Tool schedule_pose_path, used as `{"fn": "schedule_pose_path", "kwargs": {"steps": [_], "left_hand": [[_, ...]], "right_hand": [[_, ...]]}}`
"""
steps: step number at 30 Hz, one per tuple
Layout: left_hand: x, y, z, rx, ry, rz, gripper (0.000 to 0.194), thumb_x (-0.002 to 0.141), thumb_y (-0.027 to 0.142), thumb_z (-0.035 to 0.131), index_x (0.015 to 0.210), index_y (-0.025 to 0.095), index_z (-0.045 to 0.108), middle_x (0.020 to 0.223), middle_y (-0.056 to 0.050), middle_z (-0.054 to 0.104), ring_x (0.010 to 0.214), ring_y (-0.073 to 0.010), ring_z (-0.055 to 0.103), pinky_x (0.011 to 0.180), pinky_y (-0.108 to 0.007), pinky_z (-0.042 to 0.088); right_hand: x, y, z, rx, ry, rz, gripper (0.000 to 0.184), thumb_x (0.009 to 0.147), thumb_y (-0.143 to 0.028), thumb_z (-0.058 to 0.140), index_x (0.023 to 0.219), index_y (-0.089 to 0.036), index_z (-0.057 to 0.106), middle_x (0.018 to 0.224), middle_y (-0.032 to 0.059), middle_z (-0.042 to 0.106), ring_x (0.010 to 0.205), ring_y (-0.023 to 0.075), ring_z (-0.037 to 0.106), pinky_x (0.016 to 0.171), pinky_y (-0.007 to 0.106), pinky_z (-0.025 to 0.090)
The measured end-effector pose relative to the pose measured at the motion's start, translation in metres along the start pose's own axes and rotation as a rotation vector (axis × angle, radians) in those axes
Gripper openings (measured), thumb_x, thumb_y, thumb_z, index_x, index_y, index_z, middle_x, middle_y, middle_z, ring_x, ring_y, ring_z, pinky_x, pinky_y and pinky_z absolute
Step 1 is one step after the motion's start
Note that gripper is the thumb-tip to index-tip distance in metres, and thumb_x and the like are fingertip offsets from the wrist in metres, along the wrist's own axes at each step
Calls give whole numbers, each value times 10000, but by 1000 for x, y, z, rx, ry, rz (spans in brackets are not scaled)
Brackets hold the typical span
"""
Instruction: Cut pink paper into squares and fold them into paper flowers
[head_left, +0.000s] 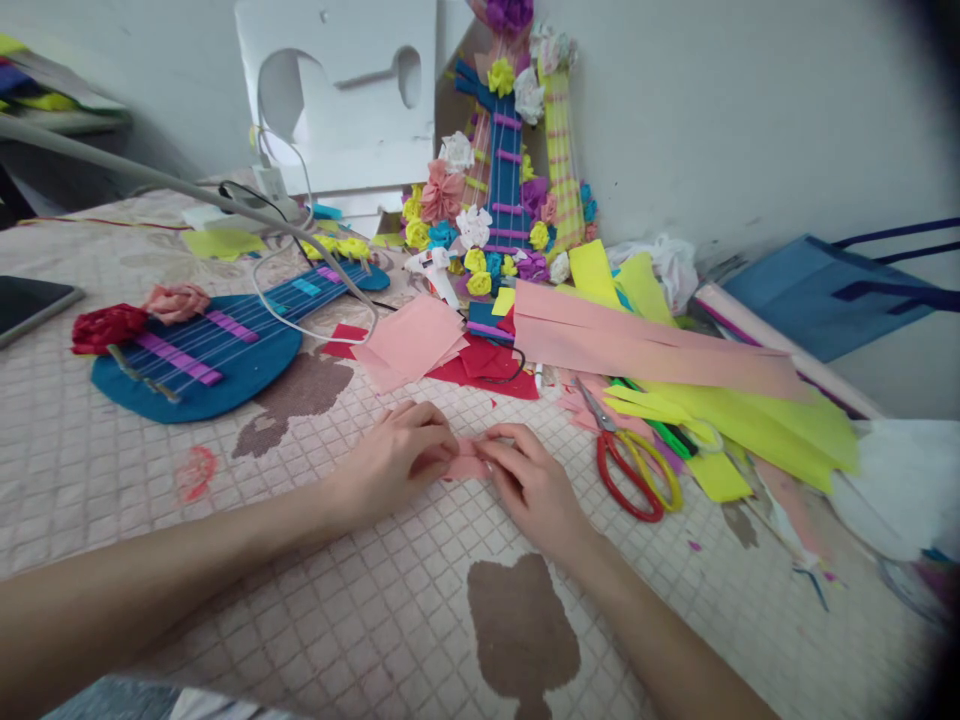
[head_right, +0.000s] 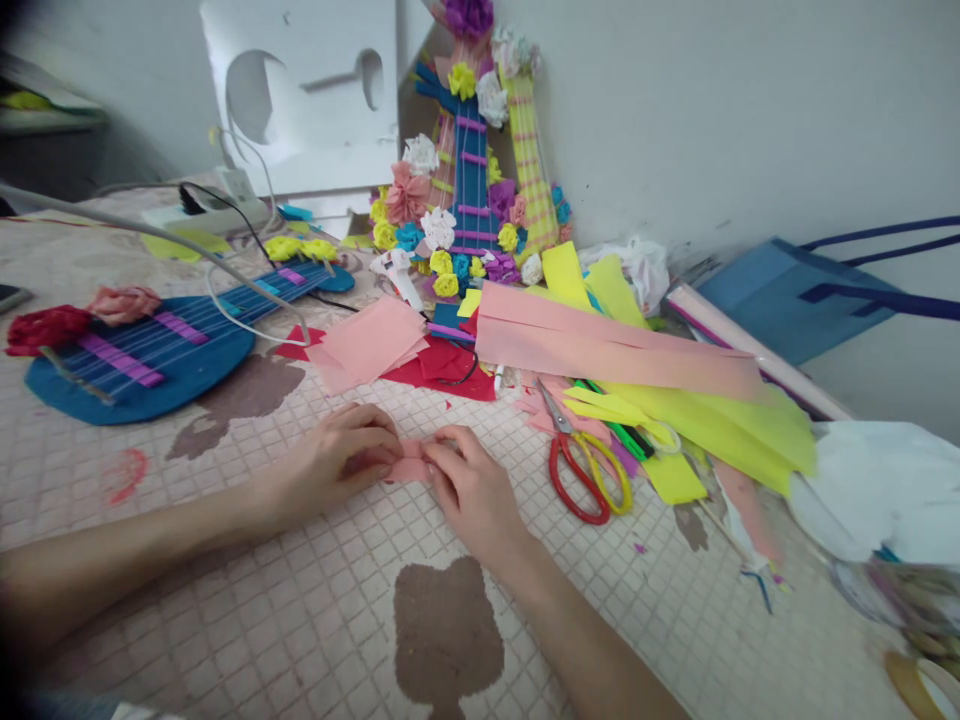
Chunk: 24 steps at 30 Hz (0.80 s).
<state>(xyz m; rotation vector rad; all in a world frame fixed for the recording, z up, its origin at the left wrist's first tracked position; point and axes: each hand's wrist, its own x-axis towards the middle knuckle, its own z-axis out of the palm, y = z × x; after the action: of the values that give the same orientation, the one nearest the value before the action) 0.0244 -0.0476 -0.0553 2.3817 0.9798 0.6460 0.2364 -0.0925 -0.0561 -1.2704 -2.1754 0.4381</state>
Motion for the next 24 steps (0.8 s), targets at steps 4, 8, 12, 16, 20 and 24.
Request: {"fn": "schedule_pose_path", "kwargs": {"steps": [4,8,12,16,20,24], "left_hand": [[1,4,-3,-15,-4,-2,169,802,94,544,881,189,660,952,-54,574,930,-200,535,836,-354,445],[1,4,-5,-19,-3,9,151,815,105,531,865,184,651,930,-54,571,911,-194,538,827,-349,448],[0,3,-5,-16,-9,10,139,832,127,519,866,183,642,930,-52,569,907,-191,534,827,-347,447],[1,4,-4,12,-2,-12,134,855,176,510,877,187,641,939,-55,574,906,-193,535,817,-347,452],[3,6,0,60,32,-54,94,836,174,531,832,176,625,929,-59,582,903,-204,534,793,-346,455],[4,5,2,66,45,-50,79,812,145,542,815,176,614,912,-54,583,887,-198,537,783,-340,454]], "right_hand": [[0,1,-4,23,-49,-16,249,869,-144,502,1091,-221,584,1121,85,537,983,180,575,823,323,520],[0,5,-5,-3,-93,-96,255,862,-127,514,1077,-231,603,1112,64,575,1015,177,571,859,329,513],[-1,9,-5,-54,-85,-150,244,890,-148,489,1085,-217,618,1111,70,598,1023,176,578,871,328,516],[-1,9,-5,-86,-76,-182,246,897,-156,481,1086,-207,630,1118,81,604,1023,178,585,862,326,526],[0,8,-8,-95,-84,-200,252,895,-139,471,1064,-207,645,1101,87,614,1013,185,594,842,338,536],[0,11,-9,-52,-95,-212,253,890,-138,478,1049,-233,650,1105,75,617,1007,182,599,842,344,534]]}}
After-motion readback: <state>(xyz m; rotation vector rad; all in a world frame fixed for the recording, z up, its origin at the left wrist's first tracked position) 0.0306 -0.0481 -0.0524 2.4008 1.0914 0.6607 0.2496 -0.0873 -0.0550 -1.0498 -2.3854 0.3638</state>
